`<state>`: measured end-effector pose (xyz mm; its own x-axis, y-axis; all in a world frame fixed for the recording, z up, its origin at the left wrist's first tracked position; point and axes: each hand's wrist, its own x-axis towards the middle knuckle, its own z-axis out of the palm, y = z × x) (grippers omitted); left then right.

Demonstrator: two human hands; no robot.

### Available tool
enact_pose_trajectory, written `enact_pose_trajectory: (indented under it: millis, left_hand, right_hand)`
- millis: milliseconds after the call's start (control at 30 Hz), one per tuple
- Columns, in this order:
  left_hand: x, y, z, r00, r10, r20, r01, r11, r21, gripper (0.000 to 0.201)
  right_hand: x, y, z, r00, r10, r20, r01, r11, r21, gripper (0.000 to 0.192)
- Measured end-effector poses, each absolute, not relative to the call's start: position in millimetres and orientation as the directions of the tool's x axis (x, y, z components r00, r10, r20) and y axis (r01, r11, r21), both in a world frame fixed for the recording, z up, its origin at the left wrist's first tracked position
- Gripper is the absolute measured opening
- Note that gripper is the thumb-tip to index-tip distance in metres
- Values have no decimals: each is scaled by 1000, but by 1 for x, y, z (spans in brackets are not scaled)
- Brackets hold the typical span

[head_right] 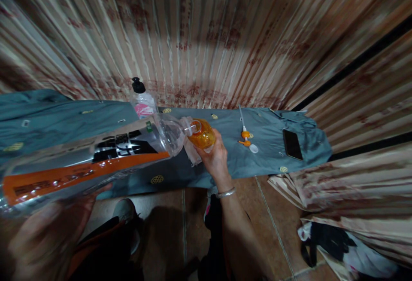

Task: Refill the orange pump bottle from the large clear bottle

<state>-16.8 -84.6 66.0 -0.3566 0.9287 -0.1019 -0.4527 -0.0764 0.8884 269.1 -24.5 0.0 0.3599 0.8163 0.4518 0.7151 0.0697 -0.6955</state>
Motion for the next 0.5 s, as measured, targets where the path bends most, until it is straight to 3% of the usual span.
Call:
enact_pose_trajectory:
  millis: [400,500]
  left_hand:
    - [-15,-80,65,-378,925,-38,-452,-149,879,49]
    - [-17,-82,64,-348,933,-89,-467,-91,880,46]
  right_hand:
    - [268,-25,0,374,815,443,718,48,-694,66]
    - [268,-25,1,374,816,440,715,48,-697,67]
